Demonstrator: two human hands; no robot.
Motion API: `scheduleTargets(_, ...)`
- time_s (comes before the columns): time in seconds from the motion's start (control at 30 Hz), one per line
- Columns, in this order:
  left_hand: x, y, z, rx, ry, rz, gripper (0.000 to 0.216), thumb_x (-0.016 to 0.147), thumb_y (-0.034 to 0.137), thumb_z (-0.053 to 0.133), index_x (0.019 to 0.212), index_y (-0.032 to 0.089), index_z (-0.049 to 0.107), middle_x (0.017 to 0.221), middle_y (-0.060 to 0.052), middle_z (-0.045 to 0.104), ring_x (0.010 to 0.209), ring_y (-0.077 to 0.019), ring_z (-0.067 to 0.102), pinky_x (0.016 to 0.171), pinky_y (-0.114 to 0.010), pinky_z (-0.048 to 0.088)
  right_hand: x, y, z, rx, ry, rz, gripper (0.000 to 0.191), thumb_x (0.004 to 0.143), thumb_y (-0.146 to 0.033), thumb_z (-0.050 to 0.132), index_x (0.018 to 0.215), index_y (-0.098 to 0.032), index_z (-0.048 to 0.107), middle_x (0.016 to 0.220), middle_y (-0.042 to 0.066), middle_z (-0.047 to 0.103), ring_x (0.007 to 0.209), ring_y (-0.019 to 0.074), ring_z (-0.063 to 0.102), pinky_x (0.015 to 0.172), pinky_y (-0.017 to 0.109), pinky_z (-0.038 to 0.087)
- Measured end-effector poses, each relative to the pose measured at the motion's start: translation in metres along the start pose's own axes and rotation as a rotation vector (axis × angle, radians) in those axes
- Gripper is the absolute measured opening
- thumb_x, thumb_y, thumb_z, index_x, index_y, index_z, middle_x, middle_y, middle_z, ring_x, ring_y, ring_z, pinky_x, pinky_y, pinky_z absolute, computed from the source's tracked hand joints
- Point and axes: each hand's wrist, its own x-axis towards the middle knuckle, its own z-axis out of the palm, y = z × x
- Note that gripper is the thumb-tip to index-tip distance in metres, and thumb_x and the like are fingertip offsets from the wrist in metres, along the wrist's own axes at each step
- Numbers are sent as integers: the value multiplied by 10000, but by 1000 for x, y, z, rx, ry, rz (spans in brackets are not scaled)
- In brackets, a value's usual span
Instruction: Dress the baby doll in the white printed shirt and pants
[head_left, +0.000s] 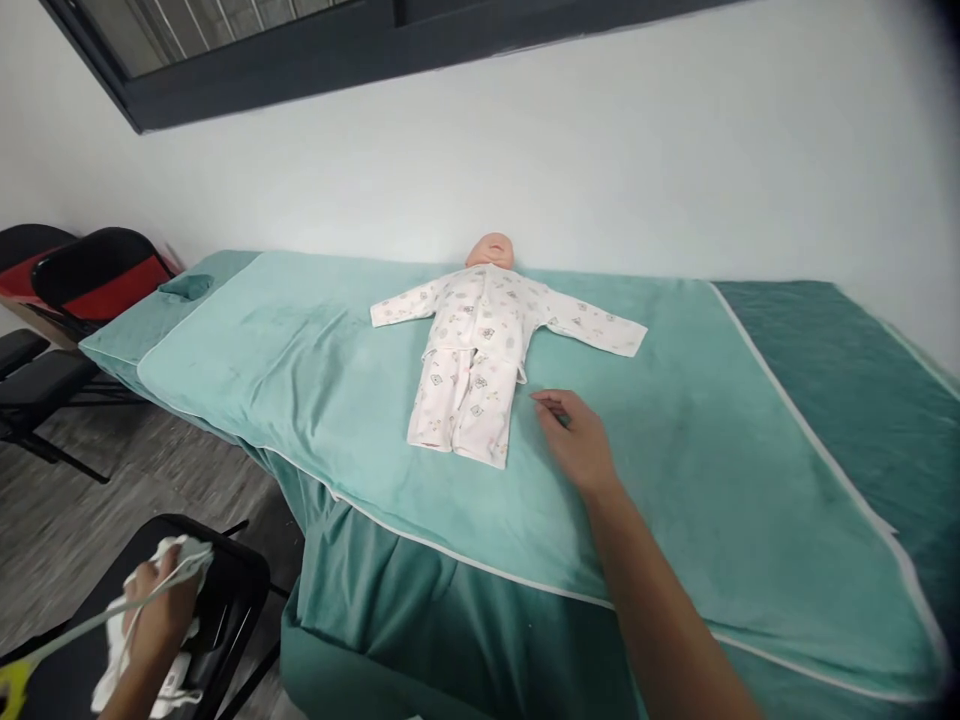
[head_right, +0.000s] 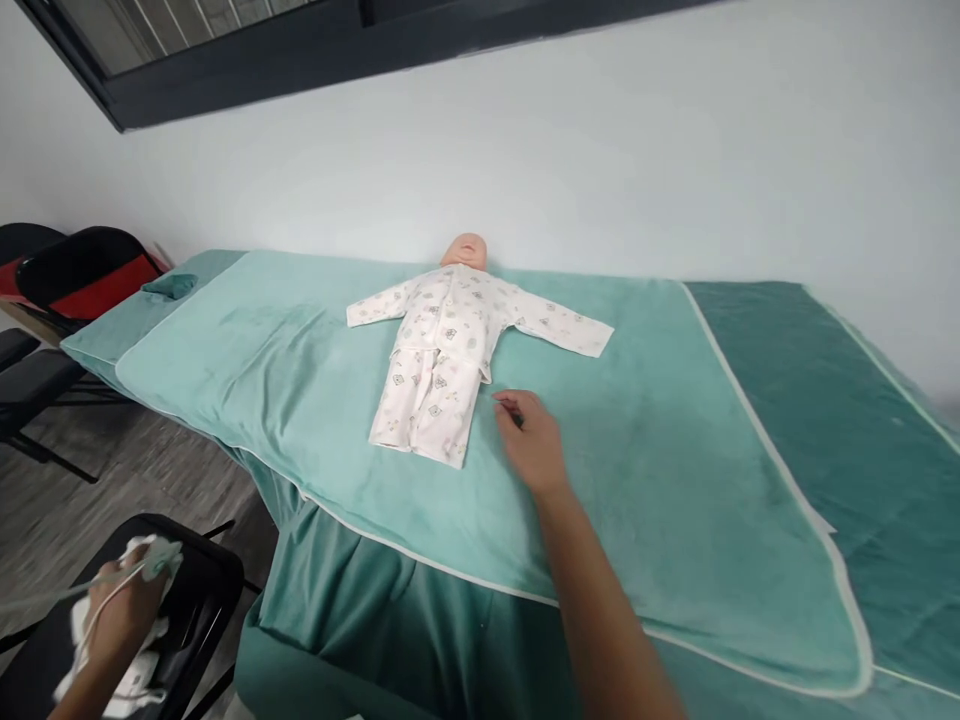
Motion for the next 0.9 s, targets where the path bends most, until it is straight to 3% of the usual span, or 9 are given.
scheduleTargets(0.1, 15, 68, 7, -88, 31, 218, 494, 779, 474, 603, 1197, 217, 659, 1077, -130, 570, 1053, -378, 576, 864, -531, 519, -26, -23, 9, 144, 30, -30, 258, 917, -382, 612, 1096, -209, 681, 1060, 88, 721, 1003, 247, 686, 979, 499, 542)
scheduleTargets(0.2, 26, 161, 9, -405, 176, 391, 516, 736, 471, 715, 1183, 222, 650, 1133, -132, 565, 1085, -362, 577, 927, -553, 512, -62, -63, 24, 275, -31, -202, 221, 956, -286, 626, 1171, -248, 664, 1222, 88, 682, 1172, 229, 658, 1054, 463, 539)
scheduleTargets(0.3, 32, 254, -6, -649, 321, 490, 527, 728, 357, 786, 1216, 237, 629, 1117, -114, 569, 1056, -308, 587, 957, -525, 506, -86, -101, 40, 389, -270, -291, 402, 967, -226, 631, 1359, -298, 582, 1388, 86, 632, 1334, 217, 599, 1095, 421, 552)
scheduleTargets(0.43, 29, 347, -47, -1062, 513, 452, 596, 653, 244, 831, 1206, 258, 610, 1064, -45, 582, 1003, -233, 606, 957, -419, 520, -84, -122, 57, 447, -381, -280, 780, 916, -247, 724, 1577, -373, 330, 1645, 72, 414, 1518, 233, 432, 1213, 474, 471)
scheduleTargets(0.53, 25, 392, -82, -1350, 290, 272, 549, 698, 252, 779, 1212, 235, 589, 1118, -35, 620, 1011, -189, 643, 924, -334, 540, -71, -121, 70, 423, -401, -236, 988, 835, -330, 833, 1620, -353, 232, 1716, 85, 283, 1588, 263, 303, 1286, 522, 350)
scheduleTargets(0.63, 27, 423, -107, -1758, -203, 101, 454, 823, 376, 686, 1236, 222, 578, 1059, -42, 680, 937, -182, 693, 834, -312, 581, -58, -122, 83, 488, -408, -158, 1062, 785, -426, 869, 1620, -303, 225, 1703, 118, 299, 1573, 281, 334, 1269, 508, 379)
scheduleTargets(0.7, 31, 438, -116, -1911, -441, 74, 421, 859, 468, 645, 1187, 204, 622, 1073, -67, 710, 1000, -225, 717, 860, -348, 603, -52, -127, 89, 545, -401, -136, 1061, 795, -468, 851, 1620, -288, 208, 1700, 121, 297, 1562, 278, 355, 1255, 491, 404)
scheduleTargets(0.8, 38, 452, -119, -1984, -596, 113, 484, 890, 610, 586, 1129, 198, 669, 1133, -83, 729, 1118, -281, 716, 952, -408, 608, -46, -137, 90, 560, -356, -149, 1022, 827, -473, 818, 1616, -293, 193, 1689, 108, 314, 1548, 269, 382, 1238, 480, 434)
scheduleTargets(0.9, 38, 461, -118, -1965, -614, 152, 594, 937, 702, 478, 1212, 202, 645, 1222, -97, 714, 1175, -291, 704, 1003, -433, 596, -41, -146, 87, 524, -284, -170, 983, 841, -444, 807, 1608, -311, 206, 1673, 92, 347, 1535, 262, 403, 1217, 474, 464)
